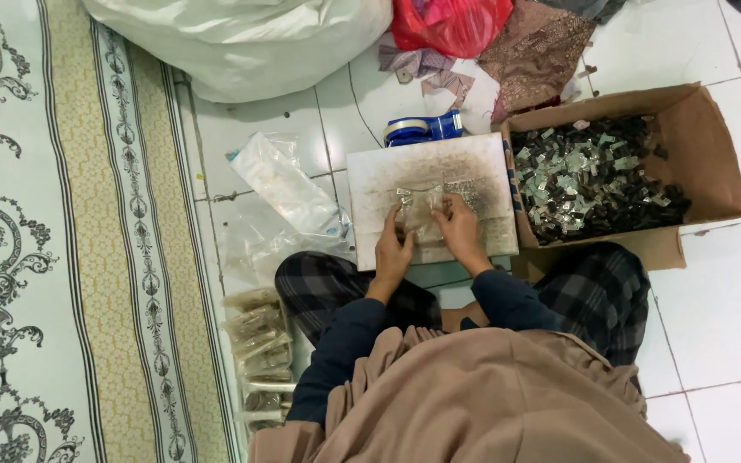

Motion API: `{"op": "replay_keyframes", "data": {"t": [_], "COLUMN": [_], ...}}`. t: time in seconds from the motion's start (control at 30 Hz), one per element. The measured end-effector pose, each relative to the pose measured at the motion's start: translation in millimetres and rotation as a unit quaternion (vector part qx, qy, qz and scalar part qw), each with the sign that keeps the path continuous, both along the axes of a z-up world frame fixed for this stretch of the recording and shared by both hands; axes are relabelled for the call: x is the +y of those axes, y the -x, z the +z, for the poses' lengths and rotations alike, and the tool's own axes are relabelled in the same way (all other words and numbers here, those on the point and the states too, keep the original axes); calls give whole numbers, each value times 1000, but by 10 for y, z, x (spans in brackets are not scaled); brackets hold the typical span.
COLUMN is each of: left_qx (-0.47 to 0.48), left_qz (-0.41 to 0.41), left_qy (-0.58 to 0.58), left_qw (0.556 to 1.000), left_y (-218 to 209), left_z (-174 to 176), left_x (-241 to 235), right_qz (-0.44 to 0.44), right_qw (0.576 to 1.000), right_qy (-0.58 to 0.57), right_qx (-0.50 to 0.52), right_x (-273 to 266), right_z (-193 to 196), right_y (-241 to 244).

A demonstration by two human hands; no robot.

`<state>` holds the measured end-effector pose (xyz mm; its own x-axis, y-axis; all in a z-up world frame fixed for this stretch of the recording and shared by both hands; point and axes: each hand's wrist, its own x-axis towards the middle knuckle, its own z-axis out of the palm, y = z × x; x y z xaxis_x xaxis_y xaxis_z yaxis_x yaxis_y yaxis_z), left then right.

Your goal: The person sits on the floor and sorts small metal hardware parts from a cardboard box onto a white board. They then place the sorted parts into a clear plastic bag, seal it, and set it aside with other packaged bags.

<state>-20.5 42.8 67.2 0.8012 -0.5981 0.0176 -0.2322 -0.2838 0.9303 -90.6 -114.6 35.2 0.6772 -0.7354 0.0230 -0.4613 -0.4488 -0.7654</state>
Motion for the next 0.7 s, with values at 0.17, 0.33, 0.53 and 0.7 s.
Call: {"op": "replay_keyframes", "data": {"t": [0.17, 0.33, 0.53, 0.7], "left_qx": [-114, -202, -157, -171], "left_qz": [-15, -43, -70, -29], "left_qy": [-26, -70, -27, -79], "left_qw": [993, 976, 985, 982], "left_y": [24, 79, 108, 228], "left_z": [-198, -269, -308, -318], "left_x": [52, 34, 114, 201], "right_qz": [-26, -33, 68, 208], "right_qw": [994, 999, 986, 945], "right_qy": [-32, -13, 89, 231], "right_qx": [101, 39, -124, -98], "right_x": [-16, 1, 88, 137], "right_z": [-17, -21, -31, 68], "right_y": [-69, 89, 362, 436]}}
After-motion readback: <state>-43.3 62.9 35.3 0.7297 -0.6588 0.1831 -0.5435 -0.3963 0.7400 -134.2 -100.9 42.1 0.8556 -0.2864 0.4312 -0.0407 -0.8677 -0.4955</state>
